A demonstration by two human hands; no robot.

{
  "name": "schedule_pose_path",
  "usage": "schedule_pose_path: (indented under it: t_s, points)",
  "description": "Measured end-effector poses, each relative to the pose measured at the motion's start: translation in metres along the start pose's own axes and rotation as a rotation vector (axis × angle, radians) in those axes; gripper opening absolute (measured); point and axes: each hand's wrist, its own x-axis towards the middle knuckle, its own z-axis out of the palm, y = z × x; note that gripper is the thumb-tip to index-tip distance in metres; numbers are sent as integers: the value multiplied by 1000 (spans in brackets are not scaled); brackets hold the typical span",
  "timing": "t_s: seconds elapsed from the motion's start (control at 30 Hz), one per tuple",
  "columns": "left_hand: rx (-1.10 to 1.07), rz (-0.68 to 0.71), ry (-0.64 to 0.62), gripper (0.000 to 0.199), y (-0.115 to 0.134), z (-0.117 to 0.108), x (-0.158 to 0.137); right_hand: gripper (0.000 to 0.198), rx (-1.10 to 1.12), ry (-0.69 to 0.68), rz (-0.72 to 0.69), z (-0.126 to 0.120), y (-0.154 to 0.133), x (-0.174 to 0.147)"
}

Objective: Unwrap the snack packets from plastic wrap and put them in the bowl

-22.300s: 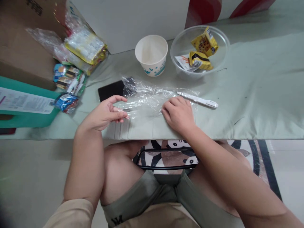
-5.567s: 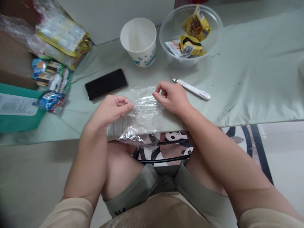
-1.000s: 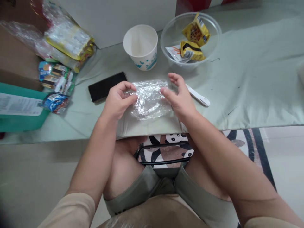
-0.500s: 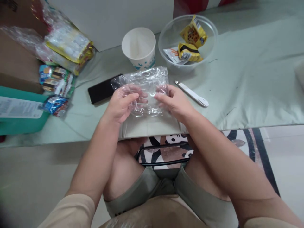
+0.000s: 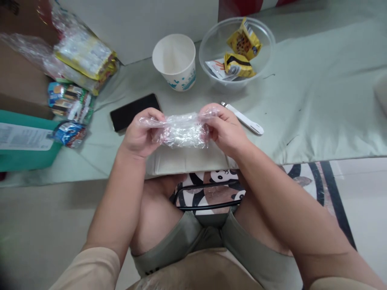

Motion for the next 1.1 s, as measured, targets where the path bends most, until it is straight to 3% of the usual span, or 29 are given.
schedule_pose_path:
  t_s: [0.13,0.2,0.3,0.43,0.5,0.57,0.67,0.73,0.8,0.87,0.97,1.1]
  points:
    - [122,17,31,43,1,-1,2,34,-109,-4,19,-7,-1,-1]
    - [194,63,29,34,-4,0,3,36,-284,103,-46,-9,2,-1]
    - [270,165,74,17,-15,4,6,19,-483,222,-141,-10,8,2]
    - [245,236,137,25,-23,8,10,49,-270,139,-96,-9,15,6]
    - [274,267,149,28,-24,9,11,40,-211,82,-25,-9,16,6]
    - [375,357,267,31,-25,12,10,30,-235,111,-12,-8,15,5]
    - [496,520,474,19,-30,21,8,25,-403,244,-116,-3,11,1]
    - [449,521,364,17,-35,31,7,23,-476,257,-174,1,9,-2]
    - [314,414,132,37,-39,41,8,25,-412,184,-170,5,8,-3]
    - [219,300,3,49,-41,49,9,28,-267,71,-128,8,9,-3]
    - [116,219,15,47,-38,52,11,31,-122,5,-114,8,12,-1]
    - [36,176,55,38,-31,48,13,39,-195,260,-199,1,12,3]
